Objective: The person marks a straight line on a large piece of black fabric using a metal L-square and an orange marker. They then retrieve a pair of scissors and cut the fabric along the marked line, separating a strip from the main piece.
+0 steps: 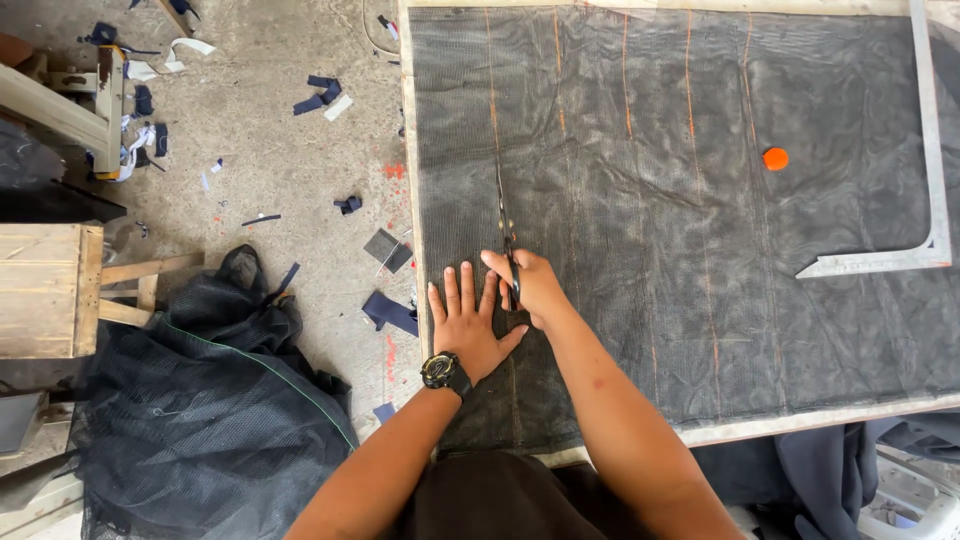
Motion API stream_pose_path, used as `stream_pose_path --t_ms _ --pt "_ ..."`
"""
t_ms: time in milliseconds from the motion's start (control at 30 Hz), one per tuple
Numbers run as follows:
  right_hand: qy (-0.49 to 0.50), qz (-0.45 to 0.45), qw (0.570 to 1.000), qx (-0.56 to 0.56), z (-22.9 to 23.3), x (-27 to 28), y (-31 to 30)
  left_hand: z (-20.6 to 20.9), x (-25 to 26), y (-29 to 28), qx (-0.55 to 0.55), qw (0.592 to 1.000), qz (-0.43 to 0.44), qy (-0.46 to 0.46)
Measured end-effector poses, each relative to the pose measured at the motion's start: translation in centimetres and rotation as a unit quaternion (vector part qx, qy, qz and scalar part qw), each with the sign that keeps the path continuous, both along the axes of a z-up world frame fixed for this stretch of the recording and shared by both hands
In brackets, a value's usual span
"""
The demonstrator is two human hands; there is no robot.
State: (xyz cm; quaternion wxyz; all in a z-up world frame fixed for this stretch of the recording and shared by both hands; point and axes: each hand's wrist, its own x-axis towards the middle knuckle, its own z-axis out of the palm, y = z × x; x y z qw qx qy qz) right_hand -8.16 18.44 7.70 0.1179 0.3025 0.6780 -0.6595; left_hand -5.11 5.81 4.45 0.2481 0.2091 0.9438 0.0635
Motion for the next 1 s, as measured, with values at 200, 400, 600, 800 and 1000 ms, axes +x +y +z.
stream_pose_path --t_ms 200,400,600,800,1000 --pt "0.025 -0.014 1.000 0.007 -2.2 -2.1 0.6 -0.7 0.0 0.1 0.009 1.000 0.007 0.010" --pt "0.070 -0.029 0.997 0.015 -3.4 -2.1 0.2 0.0 -0.1 0.0 0.009 1.000 0.009 -0.004" --pt "0.016 0.025 0.999 0.040 -0.4 -4.7 0.9 1.4 -0.4 -0.1 0.007 0.999 0.002 -0.037" --pt "0.048 -0.003 0.997 0.055 -3.1 -6.7 1.7 2.3 -0.7 -0.1 -0.003 0.998 -0.001 -0.066" --pt "0.023 0.001 0.998 0.060 -2.0 -7.8 1.8 2.5 -0.8 -0.2 0.008 0.997 -0.005 -0.072"
